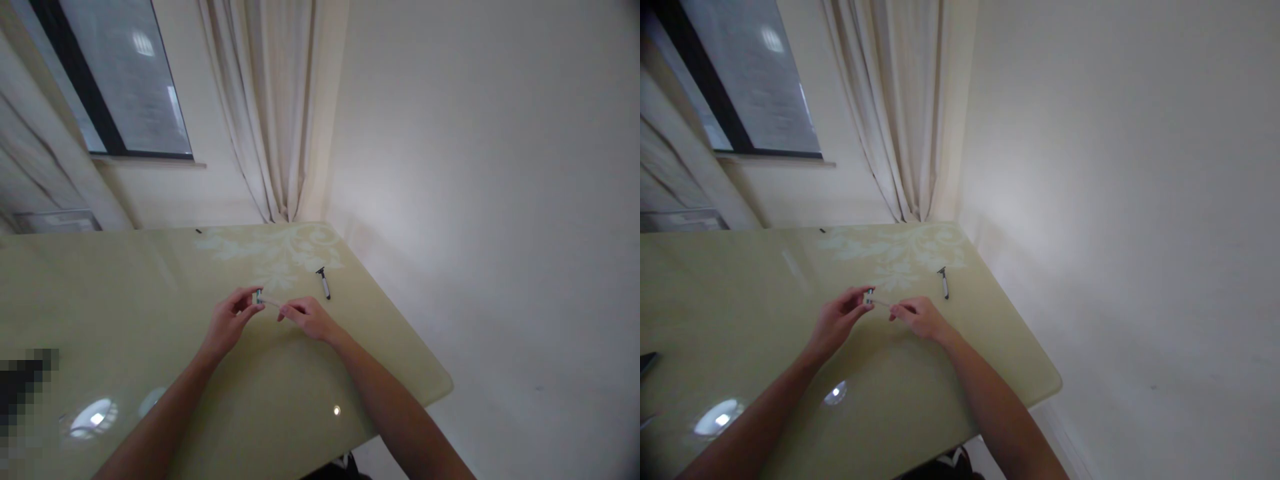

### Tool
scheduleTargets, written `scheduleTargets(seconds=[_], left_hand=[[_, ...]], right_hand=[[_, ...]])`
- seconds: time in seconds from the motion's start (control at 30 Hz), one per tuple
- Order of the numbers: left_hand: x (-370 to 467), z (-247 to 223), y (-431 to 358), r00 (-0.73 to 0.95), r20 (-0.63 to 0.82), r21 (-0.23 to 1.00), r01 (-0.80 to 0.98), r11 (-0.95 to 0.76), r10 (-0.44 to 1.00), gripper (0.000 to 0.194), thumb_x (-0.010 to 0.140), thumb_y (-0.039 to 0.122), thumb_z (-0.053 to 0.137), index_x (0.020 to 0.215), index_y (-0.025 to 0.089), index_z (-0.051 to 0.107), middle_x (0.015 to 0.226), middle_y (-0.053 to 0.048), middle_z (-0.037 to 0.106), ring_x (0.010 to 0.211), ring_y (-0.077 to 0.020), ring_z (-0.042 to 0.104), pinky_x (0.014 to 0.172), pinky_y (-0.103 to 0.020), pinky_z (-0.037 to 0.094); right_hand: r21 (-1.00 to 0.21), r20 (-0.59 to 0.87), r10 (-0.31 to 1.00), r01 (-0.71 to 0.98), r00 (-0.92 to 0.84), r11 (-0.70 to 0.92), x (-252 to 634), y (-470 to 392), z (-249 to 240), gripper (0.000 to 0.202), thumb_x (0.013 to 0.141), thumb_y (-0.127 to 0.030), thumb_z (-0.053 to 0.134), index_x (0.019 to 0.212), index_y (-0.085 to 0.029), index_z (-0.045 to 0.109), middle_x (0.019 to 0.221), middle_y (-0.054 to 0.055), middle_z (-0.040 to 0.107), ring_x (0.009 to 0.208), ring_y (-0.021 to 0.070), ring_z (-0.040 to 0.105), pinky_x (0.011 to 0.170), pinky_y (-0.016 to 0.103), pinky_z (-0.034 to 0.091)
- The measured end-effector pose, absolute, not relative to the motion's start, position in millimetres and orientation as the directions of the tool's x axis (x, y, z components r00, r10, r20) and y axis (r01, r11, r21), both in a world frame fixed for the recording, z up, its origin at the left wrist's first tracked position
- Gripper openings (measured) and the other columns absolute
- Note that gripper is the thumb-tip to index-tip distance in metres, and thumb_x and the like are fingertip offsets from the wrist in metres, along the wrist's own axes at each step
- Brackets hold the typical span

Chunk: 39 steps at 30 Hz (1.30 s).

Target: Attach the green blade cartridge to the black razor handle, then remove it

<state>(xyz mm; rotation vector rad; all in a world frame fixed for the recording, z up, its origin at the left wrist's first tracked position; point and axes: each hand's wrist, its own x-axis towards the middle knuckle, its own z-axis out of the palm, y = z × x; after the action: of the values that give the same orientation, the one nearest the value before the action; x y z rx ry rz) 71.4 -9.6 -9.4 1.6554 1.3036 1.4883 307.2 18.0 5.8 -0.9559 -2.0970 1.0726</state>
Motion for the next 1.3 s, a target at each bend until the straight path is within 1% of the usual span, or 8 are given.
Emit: scheduleTargets(seconds=[0.33,0.47,0.6,0.77,0.93,1.07,1.2,1.3], left_hand=[[73.1,-2.3,-12.1,-0.098,0.408,0.888,0.272,-0.37,0.908,0.037,0.08,0.041,0.079,0.112,0.021,0.077,0.072,0.005,0.049,0.063,-0.0119,0.048,0.061,-0.025,0.039],[72.8,-3.8,-11.5,-0.095,0.408,0.886,0.283,-0.368,0.908,0.036,0.08,0.041,0.079,0.111,0.022,0.077,0.071,0.005,0.048,0.062,-0.0114,0.046,0.059,-0.024,0.038],[73.2,-4.8,-11.0,-0.086,0.418,0.883,0.273,-0.382,0.904,0.037,0.079,0.04,0.08,0.111,0.022,0.078,0.071,0.005,0.05,0.063,-0.0119,0.048,0.061,-0.025,0.039],[73.1,-8.0,-9.2,-0.085,0.422,0.879,0.284,-0.384,0.903,0.035,0.079,0.038,0.079,0.11,0.023,0.078,0.071,0.005,0.05,0.063,-0.0121,0.047,0.061,-0.025,0.039],[73.4,-8.5,-8.6,-0.081,0.417,0.883,0.275,-0.382,0.905,0.036,0.079,0.039,0.08,0.112,0.022,0.078,0.072,0.005,0.05,0.064,-0.0123,0.048,0.063,-0.025,0.039],[74.9,-5.8,-10.4,-0.081,0.412,0.884,0.279,-0.376,0.908,0.035,0.079,0.039,0.08,0.11,0.022,0.078,0.071,0.005,0.049,0.062,-0.012,0.047,0.061,-0.025,0.038],[74.4,-7.3,-9.9,-0.071,0.406,0.887,0.272,-0.374,0.911,0.038,0.08,0.04,0.08,0.113,0.022,0.077,0.072,0.005,0.05,0.064,-0.0122,0.048,0.062,-0.025,0.039],[73.3,-9.0,-8.6,-0.083,0.399,0.891,0.271,-0.364,0.913,0.038,0.08,0.042,0.079,0.113,0.022,0.077,0.072,0.005,0.05,0.063,-0.012,0.048,0.062,-0.025,0.039]], right_hand=[[-0.854,0.17,0.801,0.319,-0.574,0.41,307.6,18.1,7.3,0.047,0.103,-0.049,0.053,0.091,-0.015,0.082,0.058,-0.004,0.045,0.057,0.0114,0.038,0.058,0.025,0.027],[-0.841,0.176,0.833,0.36,-0.525,0.404,308.7,20.0,4.7,0.047,0.102,-0.049,0.054,0.086,-0.015,0.082,0.058,-0.003,0.046,0.057,0.0116,0.038,0.059,0.026,0.028],[-0.857,0.187,0.8,0.304,-0.569,0.417,308.0,19.4,4.8,0.046,0.103,-0.049,0.053,0.09,-0.015,0.082,0.059,-0.004,0.046,0.057,0.0115,0.038,0.058,0.026,0.028],[-0.835,0.186,0.832,0.362,-0.523,0.414,309.1,19.3,7.3,0.046,0.102,-0.048,0.054,0.086,-0.015,0.081,0.059,-0.003,0.048,0.057,0.0116,0.039,0.06,0.026,0.028],[-0.847,0.207,0.795,0.302,-0.57,0.437,308.8,19.9,7.0,0.044,0.102,-0.046,0.054,0.088,-0.015,0.081,0.059,-0.004,0.047,0.057,0.0113,0.038,0.059,0.026,0.028],[-0.845,0.2,0.841,0.347,-0.502,0.408,309.0,21.6,6.4,0.044,0.102,-0.045,0.054,0.085,-0.014,0.081,0.058,-0.003,0.046,0.057,0.0113,0.039,0.059,0.026,0.027],[-0.843,0.218,0.791,0.297,-0.572,0.448,308.8,21.8,6.5,0.044,0.102,-0.045,0.054,0.088,-0.014,0.081,0.059,-0.004,0.046,0.056,0.0109,0.039,0.058,0.025,0.027],[-0.826,0.199,0.817,0.356,-0.542,0.437,308.9,22.3,6.8,0.044,0.102,-0.044,0.054,0.086,-0.014,0.081,0.058,-0.004,0.046,0.057,0.011,0.04,0.058,0.026,0.027]])
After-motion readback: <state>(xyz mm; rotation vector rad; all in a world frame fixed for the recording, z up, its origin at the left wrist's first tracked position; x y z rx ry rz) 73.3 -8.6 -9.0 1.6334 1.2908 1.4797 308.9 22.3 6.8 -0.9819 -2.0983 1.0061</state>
